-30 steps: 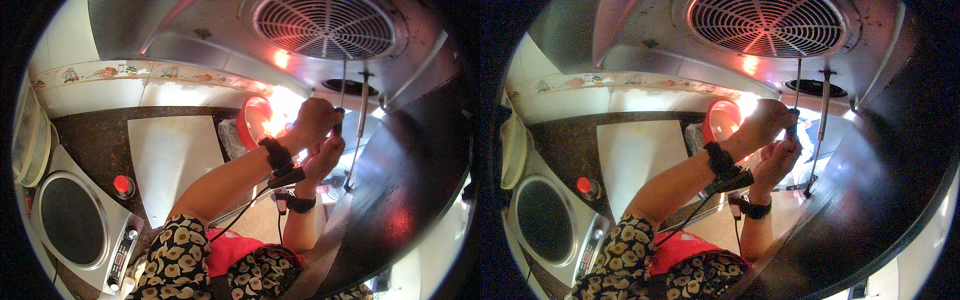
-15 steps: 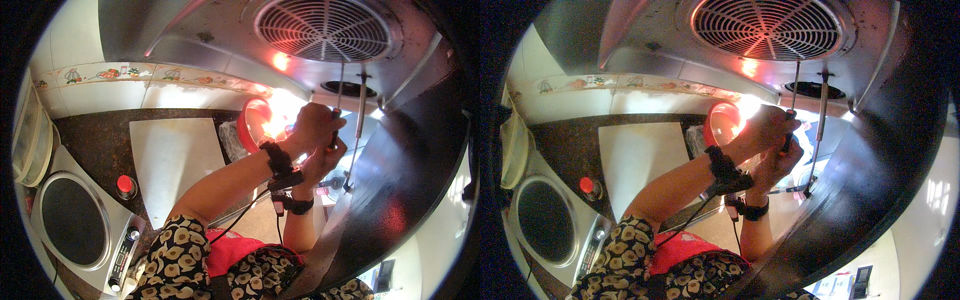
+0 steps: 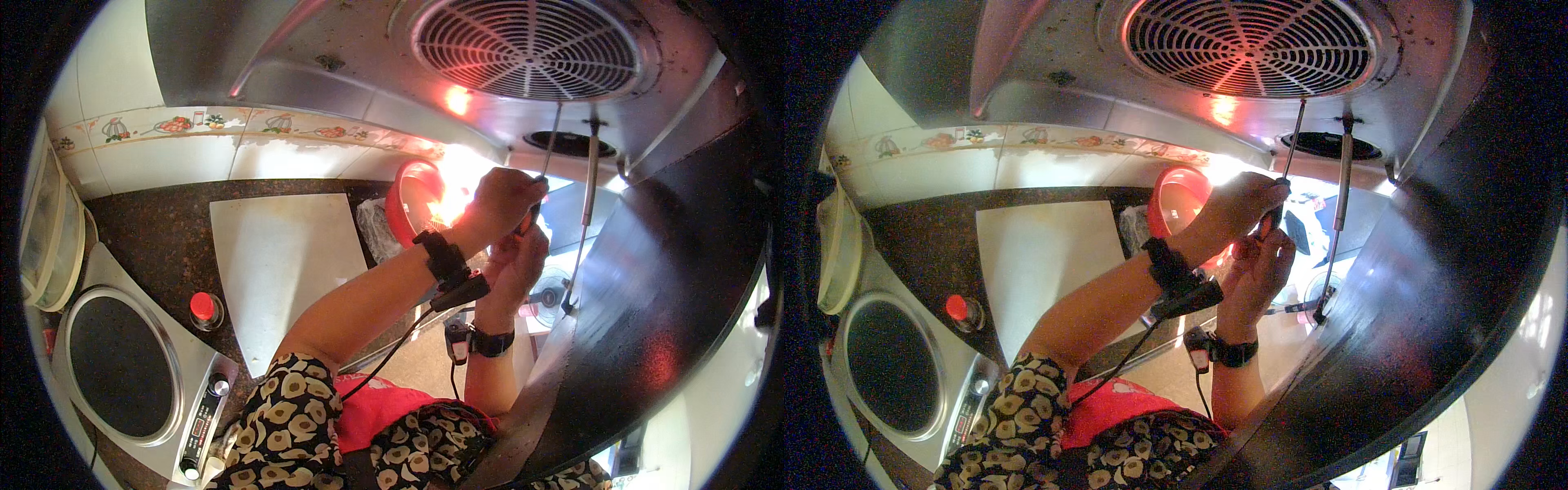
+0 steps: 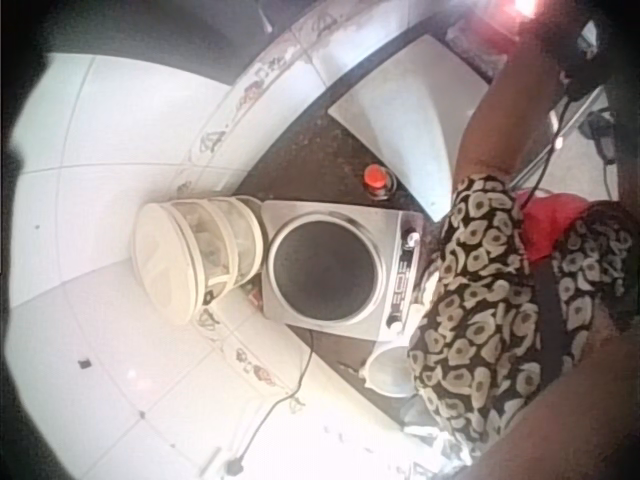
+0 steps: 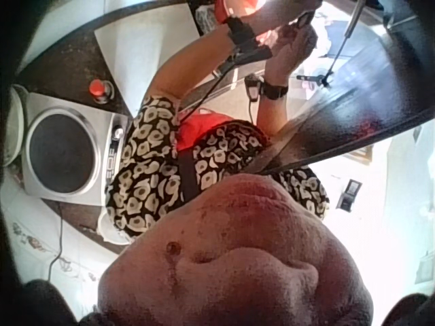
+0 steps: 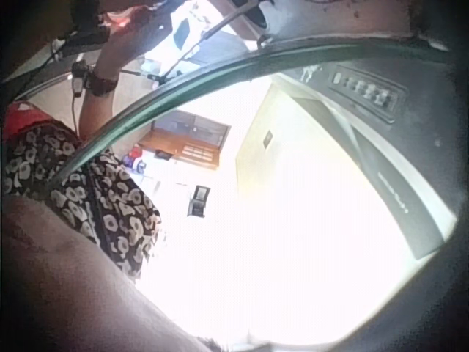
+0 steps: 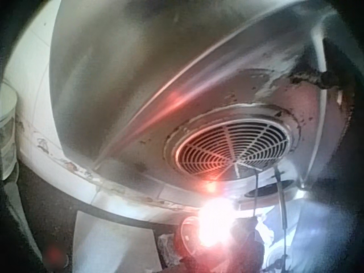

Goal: The person uses a screwdriver to remove screws from the underside of a kitchen range hood. They work on multiple screw locations, unscrewing each one and setting the screwdriver down briefly before continuing.

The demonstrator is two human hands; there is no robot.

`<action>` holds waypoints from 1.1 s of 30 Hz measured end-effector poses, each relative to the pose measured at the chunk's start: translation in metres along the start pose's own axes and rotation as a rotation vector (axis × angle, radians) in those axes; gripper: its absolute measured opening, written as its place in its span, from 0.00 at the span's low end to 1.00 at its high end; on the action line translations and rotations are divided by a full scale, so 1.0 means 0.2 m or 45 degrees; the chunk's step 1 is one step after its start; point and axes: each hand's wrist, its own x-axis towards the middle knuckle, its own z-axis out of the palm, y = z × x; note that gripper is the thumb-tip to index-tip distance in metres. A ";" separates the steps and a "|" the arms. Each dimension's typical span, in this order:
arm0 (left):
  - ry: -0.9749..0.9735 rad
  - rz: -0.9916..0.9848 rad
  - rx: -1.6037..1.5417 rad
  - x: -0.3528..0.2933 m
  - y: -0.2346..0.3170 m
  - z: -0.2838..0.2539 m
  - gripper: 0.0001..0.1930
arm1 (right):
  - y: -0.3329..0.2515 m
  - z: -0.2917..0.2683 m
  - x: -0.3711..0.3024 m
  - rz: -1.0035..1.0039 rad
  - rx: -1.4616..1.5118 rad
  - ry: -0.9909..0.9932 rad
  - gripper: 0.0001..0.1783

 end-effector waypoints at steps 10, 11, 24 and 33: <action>0.081 0.075 0.172 -0.02 0.04 -0.01 0.17 | 0.00 0.01 0.00 0.153 0.199 -0.210 0.18; 0.026 0.018 0.092 -0.02 0.04 -0.02 0.16 | -0.01 -0.01 0.00 0.276 0.247 -0.273 0.21; 0.103 0.242 0.261 -0.01 -0.01 -0.01 0.14 | 0.00 0.06 -0.01 0.006 0.065 -0.065 0.09; 0.111 0.051 -0.220 -0.05 0.02 -0.03 0.17 | -0.03 0.02 -0.01 0.140 0.090 -0.201 0.12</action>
